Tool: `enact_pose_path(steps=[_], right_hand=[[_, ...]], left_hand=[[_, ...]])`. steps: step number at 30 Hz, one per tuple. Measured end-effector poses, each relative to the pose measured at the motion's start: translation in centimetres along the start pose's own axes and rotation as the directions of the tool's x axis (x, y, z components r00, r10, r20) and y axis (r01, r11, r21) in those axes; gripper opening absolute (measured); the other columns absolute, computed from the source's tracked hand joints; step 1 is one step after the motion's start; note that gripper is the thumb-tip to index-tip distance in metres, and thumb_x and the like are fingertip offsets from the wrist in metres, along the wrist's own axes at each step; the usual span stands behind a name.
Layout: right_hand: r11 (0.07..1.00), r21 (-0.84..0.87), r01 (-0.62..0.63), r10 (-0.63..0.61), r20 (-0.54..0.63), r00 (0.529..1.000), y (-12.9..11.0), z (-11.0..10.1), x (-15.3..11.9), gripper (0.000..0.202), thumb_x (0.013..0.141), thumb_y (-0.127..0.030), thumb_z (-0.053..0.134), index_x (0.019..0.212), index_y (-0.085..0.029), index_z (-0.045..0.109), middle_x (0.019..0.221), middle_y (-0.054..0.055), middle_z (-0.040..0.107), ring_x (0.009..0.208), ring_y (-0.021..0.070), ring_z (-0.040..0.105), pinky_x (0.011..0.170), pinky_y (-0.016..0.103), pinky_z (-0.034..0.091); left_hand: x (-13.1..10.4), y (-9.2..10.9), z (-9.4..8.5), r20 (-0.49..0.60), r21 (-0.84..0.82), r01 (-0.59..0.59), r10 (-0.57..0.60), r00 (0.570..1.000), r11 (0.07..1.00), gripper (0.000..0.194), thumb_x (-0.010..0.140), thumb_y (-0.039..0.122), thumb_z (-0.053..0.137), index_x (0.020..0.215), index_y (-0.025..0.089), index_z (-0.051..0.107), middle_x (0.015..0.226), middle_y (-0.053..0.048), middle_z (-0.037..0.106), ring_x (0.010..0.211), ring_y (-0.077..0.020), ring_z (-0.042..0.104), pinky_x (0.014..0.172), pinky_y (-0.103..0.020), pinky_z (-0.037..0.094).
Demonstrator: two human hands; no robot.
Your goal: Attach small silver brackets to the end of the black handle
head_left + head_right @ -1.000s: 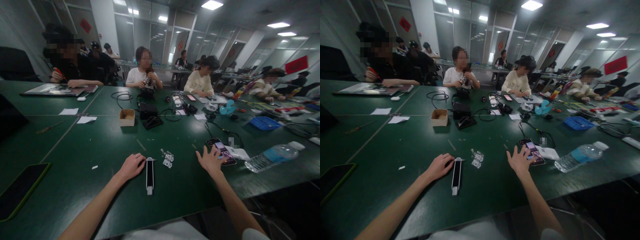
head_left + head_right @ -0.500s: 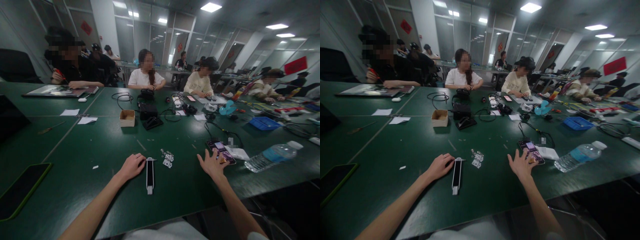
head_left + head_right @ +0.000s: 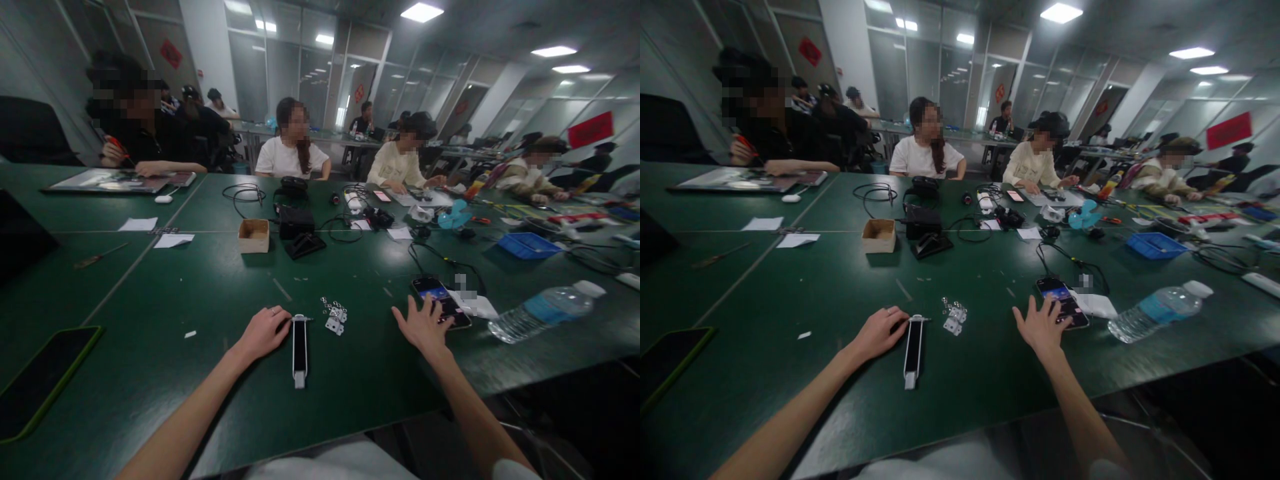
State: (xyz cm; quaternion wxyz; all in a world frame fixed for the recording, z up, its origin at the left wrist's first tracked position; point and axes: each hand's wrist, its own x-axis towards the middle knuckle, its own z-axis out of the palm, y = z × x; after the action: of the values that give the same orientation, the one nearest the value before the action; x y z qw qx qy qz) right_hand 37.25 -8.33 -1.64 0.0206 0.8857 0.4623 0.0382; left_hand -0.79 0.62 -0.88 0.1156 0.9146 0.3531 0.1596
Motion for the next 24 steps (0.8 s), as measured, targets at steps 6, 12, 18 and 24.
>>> enact_pose_path(steps=[6,12,18,24], right_hand=[[1.0,0.003,0.021,-0.021,0.005,1.0,-0.2,0.2,0.0,0.07,0.087,-0.062,0.017,0.14,-0.019,0.031,0.147,0.02,0.013,0.134,0.043,0.007,0.098,0.067,0.009],[0.998,0.032,0.045,-0.047,0.064,0.997,-1.1,-0.1,0.3,0.074,0.086,-0.064,0.015,0.143,-0.018,0.025,0.15,0.018,0.005,0.134,0.0433,0.005,0.1,0.066,0.008],[0.998,0.037,0.055,-0.056,0.047,0.997,-1.3,0.2,2.1,0.071,0.087,-0.063,0.018,0.142,-0.019,0.029,0.149,0.018,0.007,0.134,0.043,0.007,0.101,0.063,0.009],[0.993,0.037,0.11,-0.111,0.021,0.994,-1.2,0.7,3.7,0.066,0.088,-0.061,0.023,0.139,-0.02,0.034,0.148,0.017,0.012,0.134,0.0398,0.011,0.103,0.059,0.015]], left_hand=[[0.1,0.3,-0.3,-0.002,-0.011,0.004,-0.004,1.0,1.0,0.022,0.092,0.024,0.039,0.096,0.018,0.06,0.09,-0.005,0.061,0.075,-0.0147,0.057,0.071,-0.028,0.042],[0.1,0.1,-0.1,-0.005,-0.018,0.001,-0.001,1.0,1.0,0.021,0.092,0.024,0.04,0.097,0.018,0.06,0.092,-0.005,0.061,0.076,-0.0152,0.057,0.071,-0.028,0.042],[0.0,0.1,-0.1,0.0,-0.002,0.006,-0.006,1.0,1.0,0.021,0.092,0.024,0.04,0.096,0.018,0.06,0.09,-0.004,0.061,0.077,-0.0151,0.057,0.072,-0.028,0.042],[0.0,0.1,-0.1,0.002,0.001,0.008,-0.008,1.0,1.0,0.021,0.091,0.024,0.041,0.097,0.018,0.06,0.09,-0.005,0.061,0.076,-0.0149,0.057,0.072,-0.028,0.042]])
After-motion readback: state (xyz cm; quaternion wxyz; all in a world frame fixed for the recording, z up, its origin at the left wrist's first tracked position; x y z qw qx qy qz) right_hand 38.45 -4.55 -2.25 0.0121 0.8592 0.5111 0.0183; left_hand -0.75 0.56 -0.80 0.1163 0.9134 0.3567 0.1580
